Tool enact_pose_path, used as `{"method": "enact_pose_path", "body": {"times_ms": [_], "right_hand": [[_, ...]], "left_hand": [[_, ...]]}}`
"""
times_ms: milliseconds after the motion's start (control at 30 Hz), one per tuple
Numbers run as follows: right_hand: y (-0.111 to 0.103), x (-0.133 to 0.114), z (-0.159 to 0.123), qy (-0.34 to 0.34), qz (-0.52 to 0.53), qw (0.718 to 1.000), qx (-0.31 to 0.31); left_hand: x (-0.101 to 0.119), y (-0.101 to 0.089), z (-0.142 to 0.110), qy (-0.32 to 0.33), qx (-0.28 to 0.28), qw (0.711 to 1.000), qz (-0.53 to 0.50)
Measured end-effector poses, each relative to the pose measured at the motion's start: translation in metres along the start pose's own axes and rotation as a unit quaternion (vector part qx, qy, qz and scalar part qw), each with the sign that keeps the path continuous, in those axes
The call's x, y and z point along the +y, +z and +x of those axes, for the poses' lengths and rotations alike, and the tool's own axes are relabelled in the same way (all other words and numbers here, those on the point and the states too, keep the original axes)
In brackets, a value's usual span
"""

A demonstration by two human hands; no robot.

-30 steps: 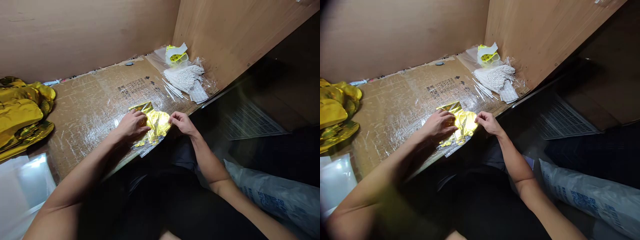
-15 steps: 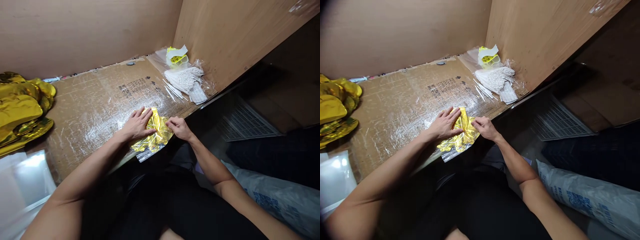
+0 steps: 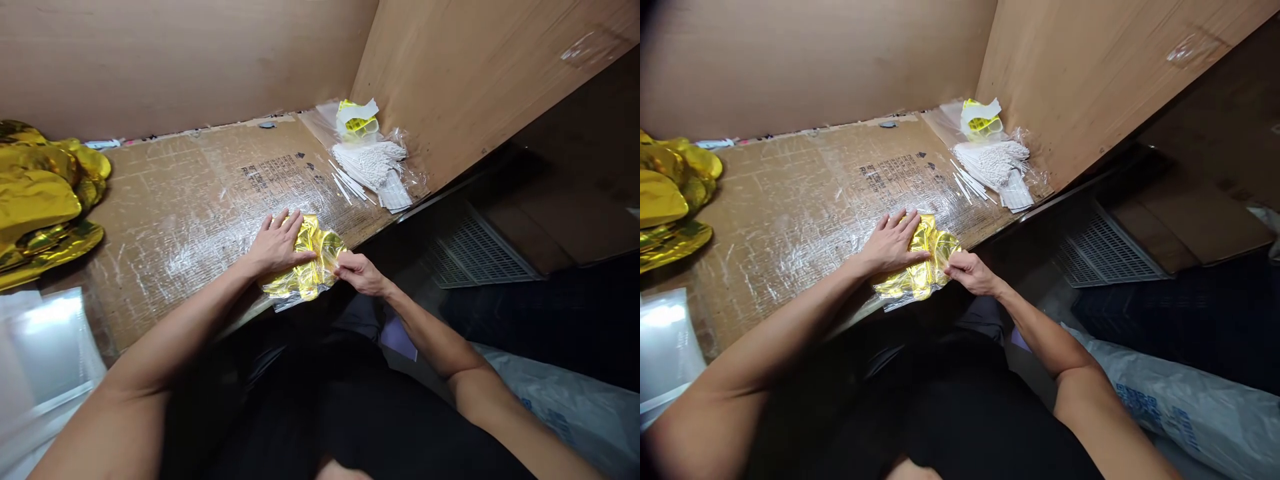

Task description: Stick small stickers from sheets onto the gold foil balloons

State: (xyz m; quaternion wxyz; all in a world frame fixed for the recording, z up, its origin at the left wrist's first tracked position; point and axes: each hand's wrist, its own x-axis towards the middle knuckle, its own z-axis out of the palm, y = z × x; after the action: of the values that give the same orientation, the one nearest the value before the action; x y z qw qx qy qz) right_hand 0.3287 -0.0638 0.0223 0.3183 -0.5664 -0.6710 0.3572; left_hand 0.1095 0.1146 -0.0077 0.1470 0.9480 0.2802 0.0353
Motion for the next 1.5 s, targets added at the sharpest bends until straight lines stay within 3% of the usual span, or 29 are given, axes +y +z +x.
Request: {"method": "enact_pose_path", "body": {"times_ms": [67, 133, 200, 233, 267, 333, 400, 467, 500, 533, 633, 667, 700, 767, 833, 867, 933, 1000, 1033, 1067, 1100, 1167, 1200, 1233, 1300, 1333, 1400, 1433, 1500], "right_hand": [[-0.003, 0.006, 0.0, 0.058, 0.026, 0.998, -0.021], [-0.008, 0.011, 0.013, 0.159, 0.033, 0.985, -0.053], [-0.008, 0.007, 0.034, 0.21, -0.049, 0.973, -0.077], [-0.005, 0.0, 0.045, 0.196, -0.12, 0.97, -0.079], [0.0, -0.01, 0.053, 0.152, -0.195, 0.966, -0.08], [0.016, -0.033, 0.057, -0.01, -0.3, 0.949, -0.098], [0.031, -0.053, 0.043, -0.198, -0.315, 0.915, -0.159], [0.036, -0.057, 0.014, -0.297, -0.299, 0.874, -0.24], [0.032, -0.052, -0.003, -0.282, -0.308, 0.865, -0.277], [0.026, -0.042, -0.02, -0.218, -0.332, 0.863, -0.312], [0.001, -0.002, -0.063, 0.091, -0.418, 0.83, -0.358], [-0.005, 0.009, -0.073, 0.151, -0.43, 0.818, -0.352], [-0.009, 0.016, -0.08, 0.186, -0.42, 0.821, -0.338], [-0.01, 0.019, -0.087, 0.189, -0.315, 0.878, -0.306], [-0.005, 0.013, -0.089, 0.183, -0.109, 0.94, -0.266], [-0.003, 0.008, -0.089, 0.175, 0.005, 0.948, -0.266], [-0.002, 0.003, -0.093, 0.125, 0.181, 0.914, -0.342], [-0.002, 0.004, -0.1, 0.046, 0.282, 0.861, -0.421], [-0.001, 0.006, -0.104, 0.028, 0.307, 0.853, -0.421], [0.002, 0.01, -0.108, 0.039, 0.317, 0.868, -0.379], [0.008, 0.014, -0.11, 0.075, 0.31, 0.9, -0.296], [0.023, 0.025, -0.109, 0.164, 0.258, 0.95, -0.062], [0.031, 0.031, -0.107, 0.195, 0.237, 0.95, 0.055], [0.039, 0.037, -0.104, 0.214, 0.239, 0.933, 0.16], [0.05, 0.048, -0.098, 0.238, 0.34, 0.862, 0.292], [0.052, 0.053, -0.097, 0.246, 0.423, 0.815, 0.311], [0.053, 0.061, -0.096, 0.246, 0.576, 0.731, 0.271], [0.053, 0.064, -0.096, 0.238, 0.63, 0.704, 0.227], [0.053, 0.068, -0.097, 0.215, 0.692, 0.677, 0.131]], "left_hand": [[-0.001, 0.0, 0.002, -0.002, -0.014, 1.0, 0.005], [-0.001, 0.002, 0.004, -0.012, -0.031, 0.999, 0.003], [-0.001, 0.004, 0.007, -0.03, -0.039, 0.999, -0.003], [-0.001, 0.005, 0.008, -0.039, -0.035, 0.999, -0.006], [-0.001, 0.005, 0.009, -0.048, -0.03, 0.998, -0.007], [-0.003, 0.005, 0.012, -0.066, -0.017, 0.998, -0.004], [-0.008, 0.005, 0.013, -0.081, -0.009, 0.997, -0.003], [-0.013, 0.005, 0.014, -0.087, 0.001, 0.996, -0.004], [-0.015, 0.005, 0.014, -0.084, 0.006, 0.996, -0.005], [-0.017, 0.005, 0.014, -0.083, 0.013, 0.996, -0.005], [-0.017, 0.006, 0.012, -0.082, 0.03, 0.996, -0.002], [-0.015, 0.006, 0.011, -0.083, 0.035, 0.996, 0.0], [-0.013, 0.005, 0.01, -0.083, 0.042, 0.996, 0.002], [-0.007, 0.003, 0.008, -0.085, 0.06, 0.995, 0.006], [0.001, 0.0, 0.006, -0.103, 0.08, 0.991, 0.013], [0.005, -0.002, 0.005, -0.117, 0.086, 0.989, 0.018], [0.012, -0.006, 0.005, -0.146, 0.09, 0.985, 0.031], [0.016, -0.009, 0.006, -0.167, 0.086, 0.981, 0.048], [0.017, -0.011, 0.007, -0.174, 0.082, 0.98, 0.057], [0.017, -0.012, 0.008, -0.18, 0.079, 0.978, 0.065], [0.015, -0.013, 0.008, -0.186, 0.079, 0.977, 0.069], [0.009, -0.016, 0.008, -0.201, 0.082, 0.974, 0.06], [0.004, -0.017, 0.006, -0.216, 0.082, 0.972, 0.042], [-0.001, -0.019, 0.005, -0.236, 0.078, 0.969, 0.013], [-0.014, -0.023, -0.001, -0.287, 0.06, 0.954, -0.07], [-0.02, -0.025, -0.005, -0.3, 0.054, 0.946, -0.108], [-0.03, -0.03, -0.011, -0.316, 0.052, 0.932, -0.168], [-0.033, -0.034, -0.013, -0.325, 0.05, 0.92, -0.213], [-0.035, -0.042, -0.014, -0.342, 0.036, 0.874, -0.342]]}}
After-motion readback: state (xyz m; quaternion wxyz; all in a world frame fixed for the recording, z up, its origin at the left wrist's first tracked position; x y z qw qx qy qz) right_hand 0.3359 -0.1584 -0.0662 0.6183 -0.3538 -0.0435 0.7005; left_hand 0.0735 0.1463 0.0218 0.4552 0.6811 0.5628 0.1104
